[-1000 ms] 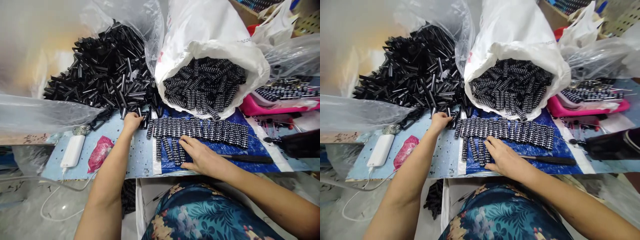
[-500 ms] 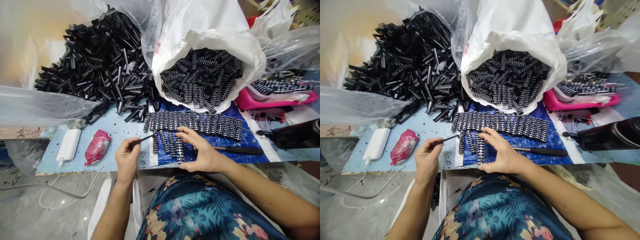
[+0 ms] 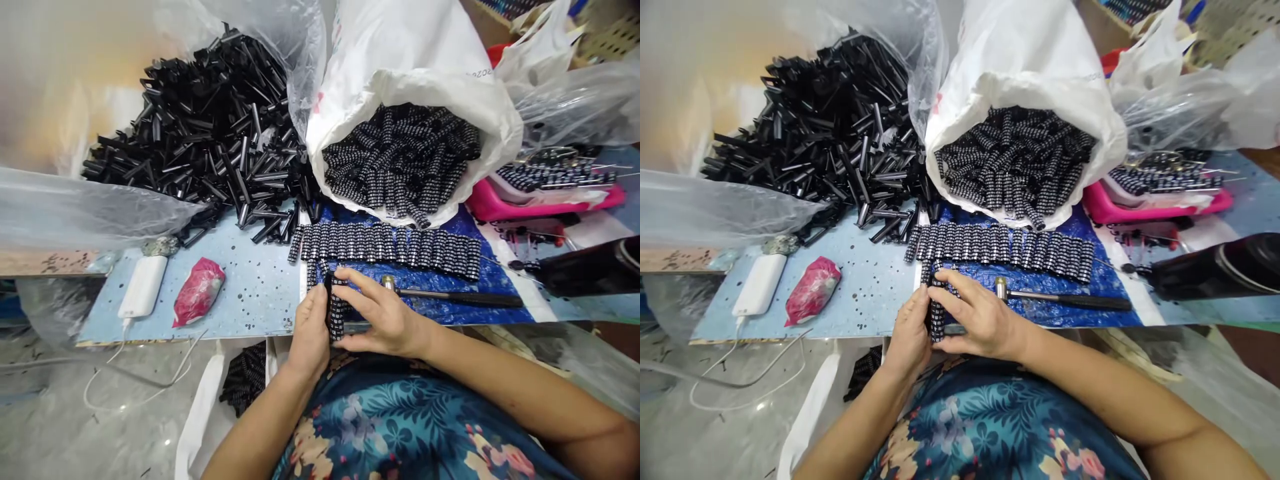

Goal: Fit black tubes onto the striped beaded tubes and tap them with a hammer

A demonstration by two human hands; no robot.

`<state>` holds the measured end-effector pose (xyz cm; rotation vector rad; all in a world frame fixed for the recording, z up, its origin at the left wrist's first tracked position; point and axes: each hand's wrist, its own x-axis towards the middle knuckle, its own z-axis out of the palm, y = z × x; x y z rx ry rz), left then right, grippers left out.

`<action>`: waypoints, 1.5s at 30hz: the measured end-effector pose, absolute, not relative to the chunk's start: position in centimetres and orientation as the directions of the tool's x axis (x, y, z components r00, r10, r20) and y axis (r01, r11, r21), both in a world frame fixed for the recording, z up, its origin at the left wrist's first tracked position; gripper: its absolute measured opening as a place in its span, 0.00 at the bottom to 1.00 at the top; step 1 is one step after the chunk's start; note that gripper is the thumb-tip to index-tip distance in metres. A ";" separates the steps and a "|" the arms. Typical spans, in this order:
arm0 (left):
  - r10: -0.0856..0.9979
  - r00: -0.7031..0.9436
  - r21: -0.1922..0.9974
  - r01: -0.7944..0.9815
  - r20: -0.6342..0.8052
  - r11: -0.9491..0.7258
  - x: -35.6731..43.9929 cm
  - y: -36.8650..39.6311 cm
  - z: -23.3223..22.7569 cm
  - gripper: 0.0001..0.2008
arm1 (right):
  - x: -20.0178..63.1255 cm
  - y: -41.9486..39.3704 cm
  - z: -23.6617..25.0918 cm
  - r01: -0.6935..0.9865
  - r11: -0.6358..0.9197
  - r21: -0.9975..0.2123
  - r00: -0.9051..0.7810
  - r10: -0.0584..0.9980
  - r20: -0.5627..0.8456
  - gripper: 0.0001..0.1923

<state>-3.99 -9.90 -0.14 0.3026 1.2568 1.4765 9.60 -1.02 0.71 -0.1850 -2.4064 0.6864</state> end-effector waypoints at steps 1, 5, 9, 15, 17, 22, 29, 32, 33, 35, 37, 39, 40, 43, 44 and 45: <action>0.833 -0.340 0.781 -0.603 -0.437 0.163 -3.9 -9.8 0.0 0.19 | 9.6 -0.9 0.5 -0.021 0.861 -0.508 -0.790 0.297 0.536 0.42; 0.830 -0.240 0.673 -0.711 -0.504 0.202 -4.4 -9.7 0.4 0.19 | 10.0 -0.9 -0.5 0.011 0.881 -0.472 -0.791 0.296 0.535 0.43; 0.853 -0.211 0.740 -0.621 -0.476 0.259 -4.8 -10.0 -0.1 0.20 | 10.2 -1.1 -1.2 0.010 0.882 -0.470 -0.816 0.279 0.506 0.44; 0.854 -0.283 0.847 -0.449 -0.437 0.284 -6.3 -10.5 -1.3 0.23 | 13.3 -0.1 -0.5 0.114 0.885 -0.451 -0.823 0.338 0.456 0.45; 0.848 -0.464 0.965 -0.175 -0.257 0.196 -8.7 -10.9 -2.1 0.20 | 16.6 0.4 -0.8 0.285 0.888 -0.360 -0.811 0.424 0.403 0.31; 0.864 -0.500 0.814 0.481 -0.050 0.326 -15.2 -11.7 -4.4 0.13 | 23.4 1.0 -2.7 0.576 0.815 -0.068 -0.786 0.575 0.226 0.09; 0.852 -0.425 0.766 0.423 -0.304 0.484 -16.4 -10.6 -5.3 0.16 | 14.2 0.3 0.6 0.379 0.862 -0.337 -0.786 0.492 0.374 0.09; 0.837 -0.449 0.776 0.387 -0.314 0.498 -16.1 -10.6 -5.4 0.16 | 8.2 0.9 1.7 0.289 0.901 -0.323 -0.857 0.394 0.332 0.09; 0.837 -0.450 0.777 0.386 -0.311 0.497 -16.0 -10.7 -5.4 0.16 | 6.7 1.1 1.7 0.271 0.905 -0.328 -0.849 0.385 0.362 0.10; 0.844 -0.443 0.782 0.391 -0.303 0.486 -16.0 -10.8 -5.5 0.16 | 4.4 1.3 1.2 0.254 0.912 -0.322 -0.825 0.378 0.421 0.11; 0.854 -0.430 0.787 0.400 -0.292 0.470 -16.1 -10.8 -5.5 0.15 | 3.0 1.3 0.6 0.276 0.924 -0.266 -0.852 0.363 0.378 0.12; 0.853 -0.426 0.775 0.411 -0.302 0.480 -16.3 -10.5 -5.3 0.15 | 2.4 1.1 0.3 0.293 0.936 -0.198 -0.904 0.338 0.263 0.14; 0.849 -0.422 0.769 0.407 -0.320 0.492 -16.6 -10.3 -5.2 0.15 | 2.4 0.8 0.4 0.284 0.939 -0.193 -0.915 0.325 0.238 0.14; 0.840 -0.357 0.768 0.363 -0.408 0.528 -17.5 -9.5 -4.8 0.17 | 2.5 -0.4 0.8 0.162 0.953 -0.254 -0.892 0.252 0.376 0.13; 0.834 -0.327 0.767 0.342 -0.444 0.543 -17.8 -9.2 -4.7 0.18 | 2.6 -0.9 0.8 0.111 0.959 -0.262 -0.885 0.215 0.412 0.12; 0.826 -0.298 0.763 0.324 -0.478 0.559 -18.1 -8.9 -4.7 0.19 | 2.6 -1.5 0.8 0.082 0.963 -0.258 -0.896 0.185 0.404 0.12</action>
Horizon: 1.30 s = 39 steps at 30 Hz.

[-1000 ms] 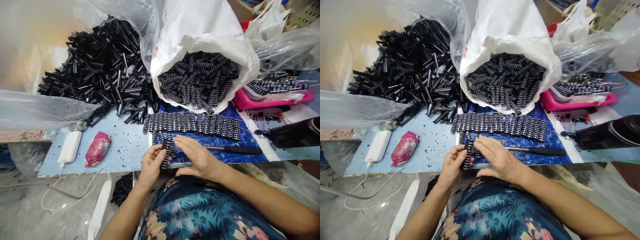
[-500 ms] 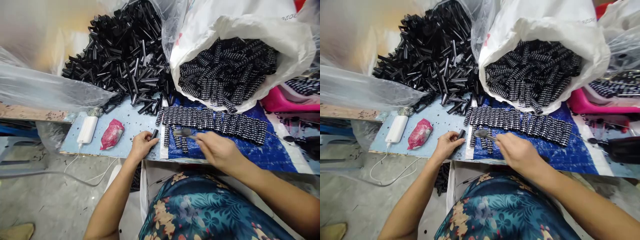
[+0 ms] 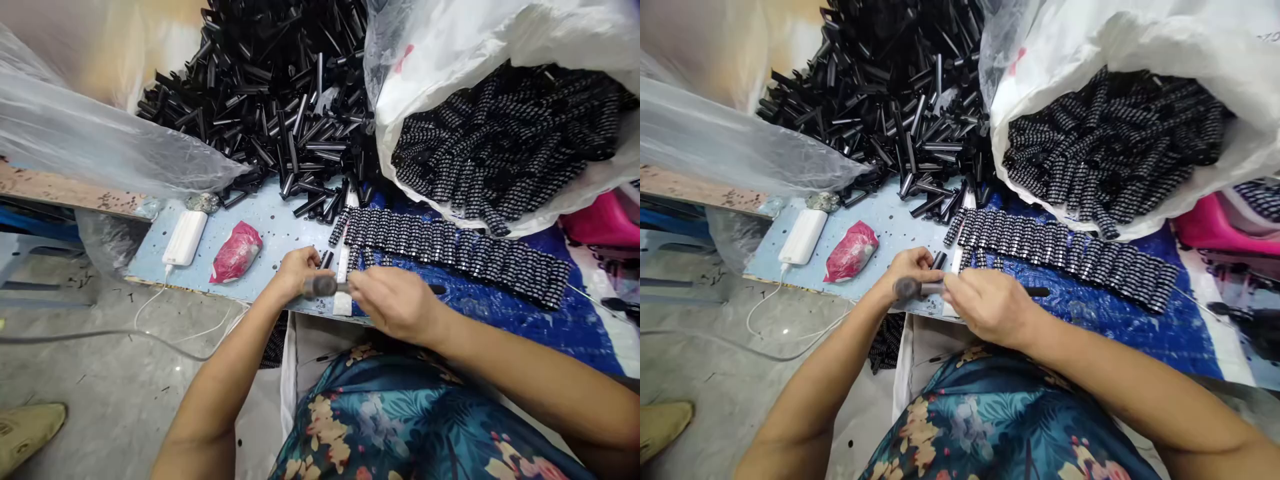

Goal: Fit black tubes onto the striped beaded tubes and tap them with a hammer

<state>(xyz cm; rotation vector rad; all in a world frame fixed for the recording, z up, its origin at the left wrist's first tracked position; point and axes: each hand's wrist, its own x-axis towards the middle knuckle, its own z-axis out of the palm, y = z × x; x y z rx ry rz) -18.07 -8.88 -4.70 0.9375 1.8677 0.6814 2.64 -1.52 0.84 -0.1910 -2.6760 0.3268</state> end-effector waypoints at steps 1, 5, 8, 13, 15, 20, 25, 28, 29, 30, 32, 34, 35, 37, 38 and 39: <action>0.816 -0.277 0.754 0.316 -0.507 0.575 -18.2 -8.6 -4.7 0.19 | 2.6 -2.1 0.8 0.072 0.966 -0.246 -0.918 0.161 0.361 0.13; 0.817 -0.284 0.700 0.422 -0.501 0.576 -18.0 -7.6 -4.8 0.17 | 3.2 -3.2 1.1 0.084 0.963 -0.254 -0.958 0.149 0.246 0.13; 0.837 -0.319 0.662 0.513 -0.444 0.547 -18.1 -8.8 -3.9 0.14 | 6.9 -2.1 1.2 0.040 0.948 -0.314 -0.910 0.164 0.380 0.09; 0.803 0.012 0.684 0.531 -0.596 0.500 -21.4 -16.0 -0.1 0.13 | 19.3 1.1 -1.8 0.277 0.947 -0.162 -0.858 0.320 0.402 0.14; 0.709 0.079 0.632 0.527 -0.701 0.567 -22.5 -18.5 1.1 0.17 | 22.7 1.8 -2.9 0.398 0.916 -0.049 -0.849 0.388 0.359 0.14; 0.841 -0.010 0.831 0.146 -0.541 0.536 -20.9 -17.7 1.5 0.19 | 17.6 2.2 -1.0 0.423 0.893 -0.155 -0.778 0.445 0.443 0.19; 0.827 -0.508 0.934 0.106 -0.243 0.340 -19.3 -10.2 -1.1 0.17 | 2.4 3.1 0.4 0.428 0.873 -0.233 -0.817 0.484 0.312 0.48; 0.740 -0.670 0.856 0.348 -0.059 0.382 -21.2 -5.6 -2.5 0.12 | -3.5 4.0 -1.2 0.560 0.805 -0.198 -0.801 0.587 0.121 0.59; 0.740 -0.672 0.780 0.455 -0.016 0.429 -22.0 -4.3 -2.8 0.11 | -4.6 4.3 -1.8 0.579 0.791 -0.195 -0.796 0.601 0.074 0.57; 0.759 -0.651 0.689 0.553 0.006 0.469 -22.8 -3.0 -3.1 0.11 | -5.2 4.6 -2.4 0.588 0.785 -0.196 -0.794 0.606 0.044 0.54; 0.821 -0.571 0.505 0.701 -0.026 0.504 -23.8 -0.6 -3.6 0.11 | -5.8 5.0 -3.1 0.591 0.781 -0.205 -0.793 0.608 0.031 0.46; 0.855 -0.510 0.398 0.767 -0.100 0.504 -24.2 1.2 -4.0 0.10 | -5.9 5.4 -3.2 0.582 0.785 -0.212 -0.797 0.603 0.044 0.43; 0.856 -0.499 0.376 0.774 -0.134 0.510 -24.2 1.9 -4.1 0.09 | -5.9 5.6 -3.1 0.573 0.790 -0.216 -0.802 0.595 0.051 0.43; 0.848 -0.499 0.375 0.762 -0.178 0.527 -24.2 2.5 -4.4 0.07 | -5.7 5.8 -2.5 0.532 0.810 -0.247 -0.823 0.563 0.074 0.43; 0.842 -0.506 0.382 0.753 -0.184 0.536 -24.2 2.5 -4.5 0.06 | -5.5 5.9 -2.1 0.496 0.823 -0.279 -0.836 0.539 0.103 0.44; 0.836 -0.515 0.383 0.745 -0.189 0.546 -24.2 2.2 -4.5 0.06 | -5.0 5.8 -1.5 0.447 0.835 -0.321 -0.848 0.509 0.145 0.45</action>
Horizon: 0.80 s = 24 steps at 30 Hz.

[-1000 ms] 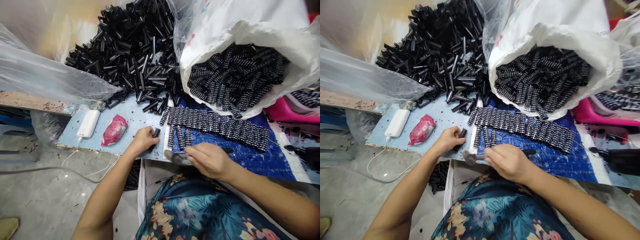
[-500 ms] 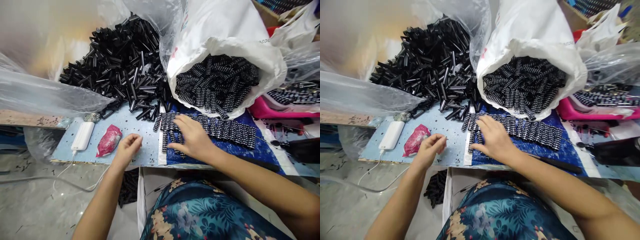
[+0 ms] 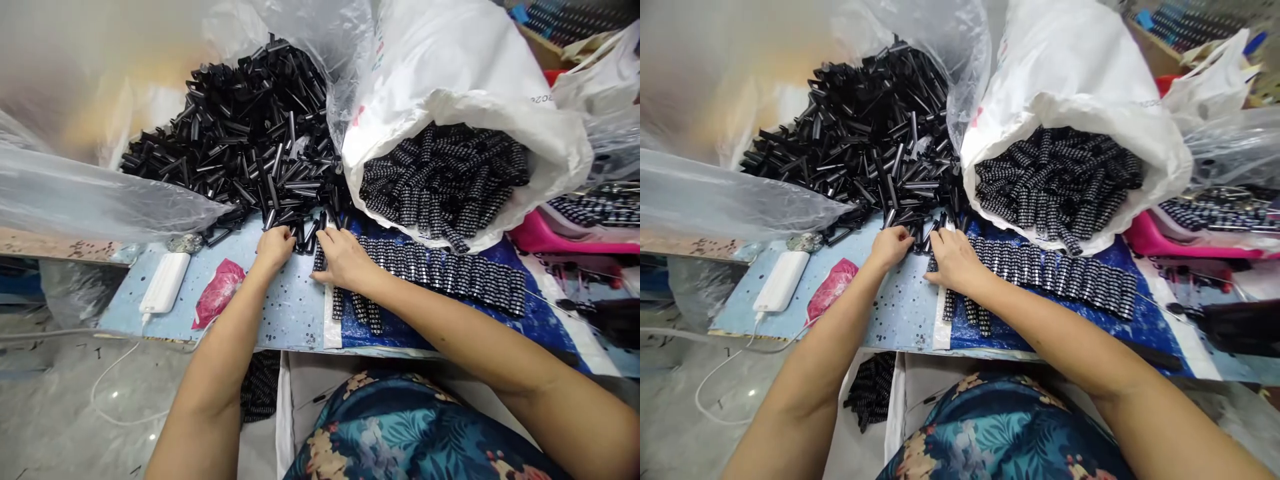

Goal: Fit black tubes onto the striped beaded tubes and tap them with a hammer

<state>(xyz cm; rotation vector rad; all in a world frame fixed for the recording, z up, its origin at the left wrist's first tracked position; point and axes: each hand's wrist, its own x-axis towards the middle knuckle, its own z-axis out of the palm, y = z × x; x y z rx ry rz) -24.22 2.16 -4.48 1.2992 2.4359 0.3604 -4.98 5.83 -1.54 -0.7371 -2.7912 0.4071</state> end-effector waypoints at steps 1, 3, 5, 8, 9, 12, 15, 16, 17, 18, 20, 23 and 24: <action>0.830 -0.527 0.383 0.740 -0.182 0.553 -24.3 1.6 -4.4 0.06 | -4.2 5.7 -0.9 0.383 0.847 -0.369 -0.859 0.474 0.195 0.46; 0.832 -0.544 0.398 0.743 -0.107 0.538 -24.7 -0.1 -4.2 0.06 | -1.7 5.0 0.2 0.229 0.853 -0.469 -0.863 0.401 0.307 0.48; 0.832 -0.555 0.452 0.741 -0.005 0.497 -24.9 -2.4 -3.9 0.05 | 1.9 4.0 1.0 0.102 0.824 -0.558 -0.852 0.362 0.378 0.49; 0.771 -0.635 0.719 0.514 -0.046 0.467 -23.9 -5.6 -3.4 0.05 | 7.7 2.4 0.7 0.138 0.713 -0.687 -0.823 0.468 0.320 0.47; 0.746 -0.652 0.829 0.339 -0.133 0.444 -23.1 -6.3 -3.2 0.07 | 9.3 2.0 0.3 0.168 0.632 -0.757 -0.810 0.526 0.259 0.46; 0.712 -0.614 0.938 -0.165 -0.340 0.305 -18.7 -7.4 -2.2 0.17 | 12.1 1.1 -0.8 0.168 0.362 -0.917 -0.776 0.622 0.104 0.42; 0.709 -0.530 0.866 -0.438 -0.466 0.241 -12.7 -7.6 -0.8 0.26 | 12.4 1.0 -0.7 0.135 0.502 -0.855 -0.747 0.618 0.245 0.46; 0.718 -0.490 0.832 -0.505 -0.494 0.228 -10.8 -7.6 -0.3 0.27 | 12.2 0.9 -0.4 0.119 0.626 -0.770 -0.744 0.570 0.349 0.48; 0.728 -0.449 0.795 -0.567 -0.518 0.215 -9.2 -7.6 0.0 0.28 | 11.8 0.8 -0.1 0.092 0.740 -0.667 -0.748 0.493 0.443 0.49; 0.740 -0.410 0.761 -0.615 -0.534 0.207 -7.8 -7.7 0.3 0.27 | 11.5 0.6 0.3 0.051 0.823 -0.566 -0.757 0.402 0.516 0.50; 0.764 -0.357 0.728 -0.653 -0.538 0.208 -6.1 -7.8 0.5 0.26 | 10.8 0.2 0.9 -0.035 0.896 -0.443 -0.768 0.259 0.585 0.47; 0.783 -0.357 0.770 -0.595 -0.509 0.230 -5.5 -8.3 0.7 0.26 | 10.2 -0.1 1.1 -0.092 0.883 -0.460 -0.761 0.236 0.604 0.46; 0.784 -0.358 0.778 -0.581 -0.507 0.238 -5.6 -8.6 0.7 0.28 | 10.1 -0.1 1.0 -0.089 0.868 -0.489 -0.757 0.259 0.599 0.46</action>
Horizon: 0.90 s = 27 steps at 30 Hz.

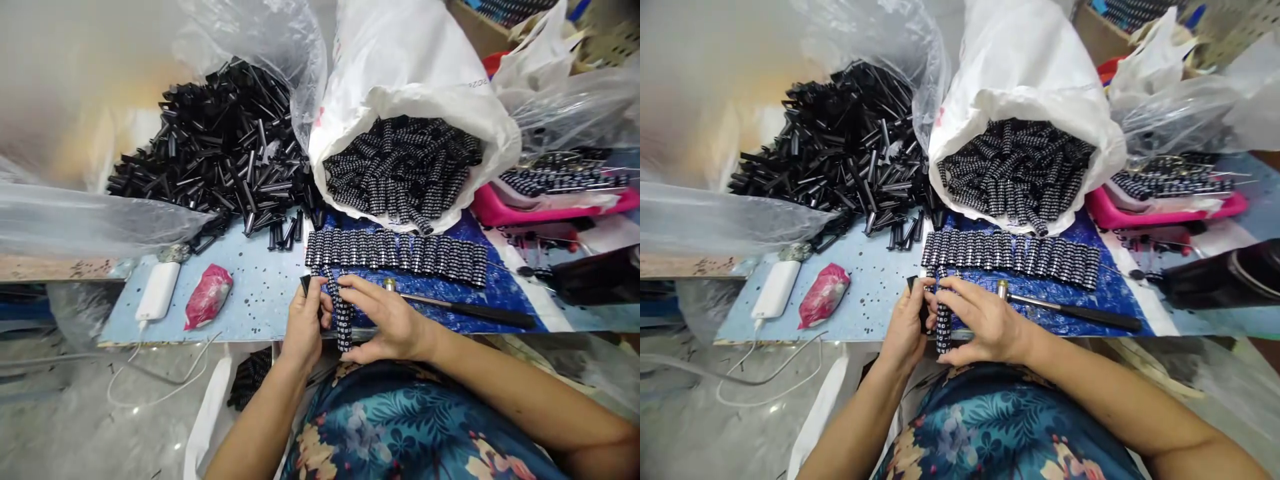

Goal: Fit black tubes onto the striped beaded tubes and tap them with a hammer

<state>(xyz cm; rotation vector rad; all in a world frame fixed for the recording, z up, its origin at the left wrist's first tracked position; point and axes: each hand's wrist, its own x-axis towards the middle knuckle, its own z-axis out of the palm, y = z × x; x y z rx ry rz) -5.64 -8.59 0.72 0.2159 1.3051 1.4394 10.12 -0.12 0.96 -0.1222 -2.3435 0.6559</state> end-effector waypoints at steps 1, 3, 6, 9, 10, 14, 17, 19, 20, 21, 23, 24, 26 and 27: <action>0.783 -0.352 0.775 -0.582 -0.512 0.245 -5.8 -8.9 0.8 0.31 | 10.1 -0.1 0.8 -0.079 0.854 -0.514 -0.754 0.286 0.591 0.47; 0.782 -0.323 0.745 -0.617 -0.533 0.253 -6.0 -9.3 0.9 0.32 | 10.2 -0.1 0.5 -0.061 0.838 -0.543 -0.759 0.315 0.570 0.47; 0.776 -0.292 0.672 -0.709 -0.559 0.217 -5.9 -9.6 0.9 0.22 | 10.2 -0.2 0.4 -0.075 0.839 -0.539 -0.771 0.294 0.565 0.47; 0.768 -0.300 0.632 -0.756 -0.565 0.170 -5.3 -9.3 0.6 0.20 | 9.6 -0.4 0.7 -0.095 0.868 -0.488 -0.757 0.255 0.602 0.46; 0.770 -0.315 0.650 -0.742 -0.555 0.165 -5.0 -9.1 0.5 0.20 | 9.4 -0.4 0.7 -0.097 0.881 -0.463 -0.753 0.240 0.613 0.46; 0.781 -0.367 0.731 -0.663 -0.506 0.162 -4.3 -8.7 0.4 0.20 | 8.5 -0.3 0.3 -0.085 0.914 -0.396 -0.746 0.205 0.634 0.43; 0.764 -0.325 0.650 -0.744 -0.557 0.157 -4.1 -8.7 0.6 0.20 | 8.4 -0.1 -0.4 -0.048 0.923 -0.383 -0.747 0.221 0.627 0.42; 0.769 -0.287 0.587 -0.798 -0.571 0.138 -4.2 -8.8 0.6 0.19 | 8.7 0.0 -0.8 -0.025 0.928 -0.371 -0.754 0.226 0.617 0.42; 0.776 -0.271 0.565 -0.815 -0.570 0.130 -4.3 -8.9 0.6 0.19 | 8.9 0.0 -0.9 -0.014 0.931 -0.365 -0.757 0.229 0.612 0.42; 0.783 -0.256 0.549 -0.826 -0.567 0.128 -4.4 -9.0 0.6 0.18 | 9.1 0.0 -0.9 -0.005 0.933 -0.360 -0.758 0.231 0.610 0.42; 0.785 -0.224 0.520 -0.842 -0.577 0.142 -4.5 -9.1 0.6 0.16 | 9.4 0.0 -0.9 -0.005 0.936 -0.353 -0.761 0.225 0.609 0.41; 0.780 -0.210 0.504 -0.850 -0.590 0.152 -4.5 -9.2 0.6 0.15 | 9.6 0.0 -0.8 -0.016 0.937 -0.348 -0.762 0.214 0.611 0.40; 0.764 -0.195 0.481 -0.860 -0.615 0.167 -4.5 -9.3 0.6 0.17 | 9.9 0.0 -0.8 -0.049 0.936 -0.349 -0.766 0.189 0.614 0.38; 0.761 -0.188 0.479 -0.860 -0.621 0.178 -4.5 -9.3 0.7 0.18 | 10.0 0.0 -0.8 -0.059 0.933 -0.355 -0.767 0.185 0.614 0.38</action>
